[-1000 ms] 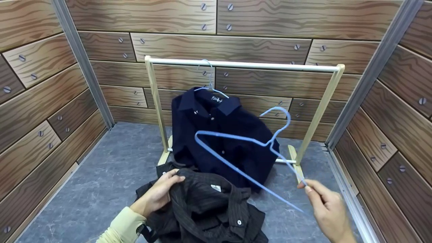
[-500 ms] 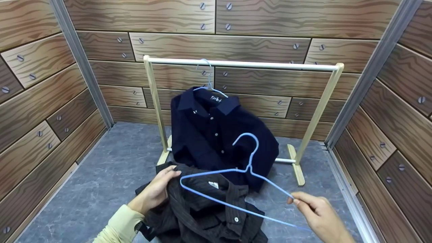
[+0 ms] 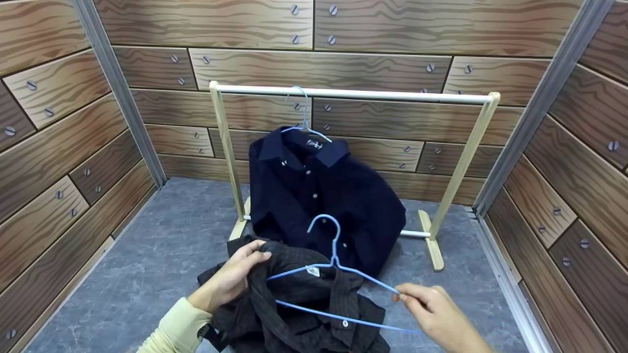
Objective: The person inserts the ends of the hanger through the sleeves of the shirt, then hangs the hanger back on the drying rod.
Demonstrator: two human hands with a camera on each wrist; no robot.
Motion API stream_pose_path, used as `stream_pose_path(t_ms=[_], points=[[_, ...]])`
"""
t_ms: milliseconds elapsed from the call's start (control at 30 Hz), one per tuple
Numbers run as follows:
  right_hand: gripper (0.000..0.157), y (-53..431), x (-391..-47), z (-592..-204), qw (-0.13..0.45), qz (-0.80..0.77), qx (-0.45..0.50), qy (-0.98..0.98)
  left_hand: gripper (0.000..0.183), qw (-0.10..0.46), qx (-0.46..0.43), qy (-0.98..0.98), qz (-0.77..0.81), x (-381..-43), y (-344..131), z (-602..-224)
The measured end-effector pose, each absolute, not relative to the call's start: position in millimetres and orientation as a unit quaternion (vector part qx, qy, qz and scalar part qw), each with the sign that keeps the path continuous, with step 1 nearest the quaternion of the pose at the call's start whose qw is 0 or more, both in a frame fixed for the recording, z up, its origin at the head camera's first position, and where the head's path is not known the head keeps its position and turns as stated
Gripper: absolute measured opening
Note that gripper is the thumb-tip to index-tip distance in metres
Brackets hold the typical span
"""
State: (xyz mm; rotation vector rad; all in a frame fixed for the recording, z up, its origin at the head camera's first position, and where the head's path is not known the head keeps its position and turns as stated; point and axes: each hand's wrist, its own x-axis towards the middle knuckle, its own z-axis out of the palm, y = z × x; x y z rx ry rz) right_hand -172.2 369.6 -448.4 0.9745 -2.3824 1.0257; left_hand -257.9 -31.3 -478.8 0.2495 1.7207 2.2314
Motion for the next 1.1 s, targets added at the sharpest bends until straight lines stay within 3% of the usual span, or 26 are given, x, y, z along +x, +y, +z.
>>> stream_pose_path(t_ms=[400, 767, 1100], points=[[0.031, 338, -184, -455, 0.092, 0.391, 0.338, -0.851, 0.03, 0.12, 0.143, 0.672, 0.717, -246, -18, -468], [0.023, 306, -195, -465, 0.058, 0.399, 0.324, -0.856, 0.027, 0.077, 0.181, 0.716, 0.67, -237, -11, -459], [0.018, 301, -198, -470, 0.036, 0.427, 0.305, -0.851, 0.029, -0.032, 0.232, 0.761, 0.604, -240, -26, -465]])
